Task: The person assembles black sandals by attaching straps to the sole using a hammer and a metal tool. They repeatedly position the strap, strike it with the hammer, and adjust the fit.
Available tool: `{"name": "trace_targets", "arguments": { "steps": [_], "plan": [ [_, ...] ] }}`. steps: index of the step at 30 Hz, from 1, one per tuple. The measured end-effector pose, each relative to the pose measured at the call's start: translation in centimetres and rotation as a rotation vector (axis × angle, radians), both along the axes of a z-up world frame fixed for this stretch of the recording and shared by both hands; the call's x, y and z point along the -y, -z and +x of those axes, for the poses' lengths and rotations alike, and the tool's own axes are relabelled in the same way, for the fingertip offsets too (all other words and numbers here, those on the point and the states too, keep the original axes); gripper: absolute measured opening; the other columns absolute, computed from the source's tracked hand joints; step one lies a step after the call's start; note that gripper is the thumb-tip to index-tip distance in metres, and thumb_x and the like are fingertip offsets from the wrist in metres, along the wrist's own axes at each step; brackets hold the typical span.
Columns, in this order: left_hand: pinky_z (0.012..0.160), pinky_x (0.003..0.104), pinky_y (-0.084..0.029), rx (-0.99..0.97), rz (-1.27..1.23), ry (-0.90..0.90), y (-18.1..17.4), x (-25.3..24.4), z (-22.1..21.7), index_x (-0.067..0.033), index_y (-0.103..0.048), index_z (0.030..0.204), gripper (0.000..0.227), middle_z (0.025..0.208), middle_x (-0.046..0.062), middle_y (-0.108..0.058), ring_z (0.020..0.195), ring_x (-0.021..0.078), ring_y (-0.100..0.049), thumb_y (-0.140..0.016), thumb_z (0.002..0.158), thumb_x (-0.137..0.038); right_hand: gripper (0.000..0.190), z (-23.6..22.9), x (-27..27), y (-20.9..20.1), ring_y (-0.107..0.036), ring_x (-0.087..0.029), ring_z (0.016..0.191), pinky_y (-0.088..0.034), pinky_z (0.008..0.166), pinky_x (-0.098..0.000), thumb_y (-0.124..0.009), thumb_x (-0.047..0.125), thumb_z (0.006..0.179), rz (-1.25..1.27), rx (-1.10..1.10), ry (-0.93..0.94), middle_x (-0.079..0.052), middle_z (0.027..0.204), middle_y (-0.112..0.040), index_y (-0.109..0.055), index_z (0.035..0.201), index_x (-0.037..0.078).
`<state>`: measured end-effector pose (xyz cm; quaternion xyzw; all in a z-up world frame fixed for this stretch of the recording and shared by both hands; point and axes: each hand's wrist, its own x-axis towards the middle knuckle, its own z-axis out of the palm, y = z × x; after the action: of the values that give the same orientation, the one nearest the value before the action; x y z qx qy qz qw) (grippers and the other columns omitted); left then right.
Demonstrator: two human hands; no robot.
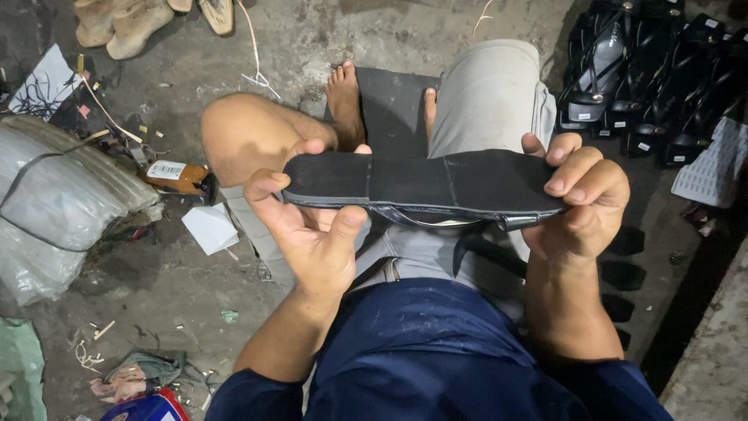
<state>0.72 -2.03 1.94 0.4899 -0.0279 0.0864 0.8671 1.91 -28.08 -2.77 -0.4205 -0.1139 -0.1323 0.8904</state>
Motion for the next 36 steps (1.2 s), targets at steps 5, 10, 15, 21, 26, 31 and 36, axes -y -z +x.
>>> {"name": "trace_targets", "arguments": {
  "steps": [5,10,15,21,26,31,36],
  "plan": [
    [0.122,0.052,-0.042,0.001,0.454,-0.008,-2.7,-0.5,1.5,-0.0159,-0.039,0.14,0.057,0.153,0.016,-0.038,0.139,0.0294,-0.054,-0.079,0.1,-0.018,0.02,0.2,0.9,0.2,-0.059,-0.016,0.109,-0.049,0.119,-0.0469,-0.082,0.021,0.094,-0.042,-0.033,0.048,-0.003,0.095,-0.066,-0.065,0.097,0.012],
    [0.117,0.057,-0.03,0.307,1.373,0.103,-4.7,-1.9,3.2,-0.0093,-0.073,0.119,0.044,0.138,0.01,-0.062,0.133,0.0336,-0.056,-0.081,0.089,-0.04,0.025,0.1,0.6,2.0,-0.058,-0.016,0.106,-0.047,0.116,-0.0442,-0.084,0.022,0.094,-0.209,-0.122,0.052,-0.005,0.095,-0.065,-0.062,0.099,0.011],
    [0.114,0.051,-0.043,0.314,1.315,0.266,-1.4,0.0,3.6,-0.01,-0.077,0.113,0.029,0.124,0.002,-0.074,0.118,0.019,-0.069,-0.08,0.093,-0.03,0.027,-0.2,0.2,4.2,-0.058,-0.017,0.11,-0.039,0.125,-0.0443,-0.084,0.026,0.095,-0.275,-0.171,-0.104,-0.005,0.099,-0.065,-0.061,0.098,0.011],
    [0.109,0.043,-0.051,0.356,1.277,0.23,-0.2,0.9,3.6,-0.0112,-0.076,0.113,0.024,0.121,0.0,-0.075,0.106,0.0147,-0.073,-0.081,0.093,-0.024,0.029,-0.6,1.6,5.6,-0.059,-0.019,0.116,-0.033,0.124,-0.042,-0.086,0.029,0.094,-0.251,-0.205,-0.112,-0.005,0.096,-0.066,-0.063,0.099,0.012],
    [0.104,0.043,-0.051,0.418,1.289,0.242,-0.6,1.5,3.8,-0.0073,-0.076,0.118,0.026,0.125,0.004,-0.074,0.104,0.0156,-0.073,-0.078,0.094,-0.018,0.034,0.1,1.2,4.3,-0.059,-0.02,0.114,-0.036,0.123,-0.0425,-0.086,0.033,0.093,-0.293,-0.212,-0.123,-0.006,0.105,-0.067,-0.063,0.103,0.011],
    [0.094,0.028,-0.059,0.17,0.971,0.243,1.4,0.7,3.0,-0.0118,-0.071,0.126,0.022,0.132,0.002,-0.073,0.108,0.0148,-0.076,-0.074,0.104,-0.016,0.078,-0.2,0.9,1.0,-0.053,-0.023,0.133,-0.037,0.121,-0.0414,-0.09,0.049,0.083,-0.318,-0.308,-0.059,-0.009,0.141,-0.056,-0.051,0.138,0.01],
    [0.107,0.04,-0.051,-0.353,-0.297,0.274,3.5,1.6,1.9,0.0045,-0.055,0.136,0.027,0.129,0.014,-0.065,0.118,0.0222,-0.064,-0.057,0.111,-0.006,0.089,-2.0,-1.4,-1.8,-0.055,-0.02,0.105,-0.04,0.089,-0.0274,-0.092,0.033,0.074,-0.811,-0.341,-0.41,-0.014,0.127,-0.064,-0.051,0.146,0.0]
  ]
}}
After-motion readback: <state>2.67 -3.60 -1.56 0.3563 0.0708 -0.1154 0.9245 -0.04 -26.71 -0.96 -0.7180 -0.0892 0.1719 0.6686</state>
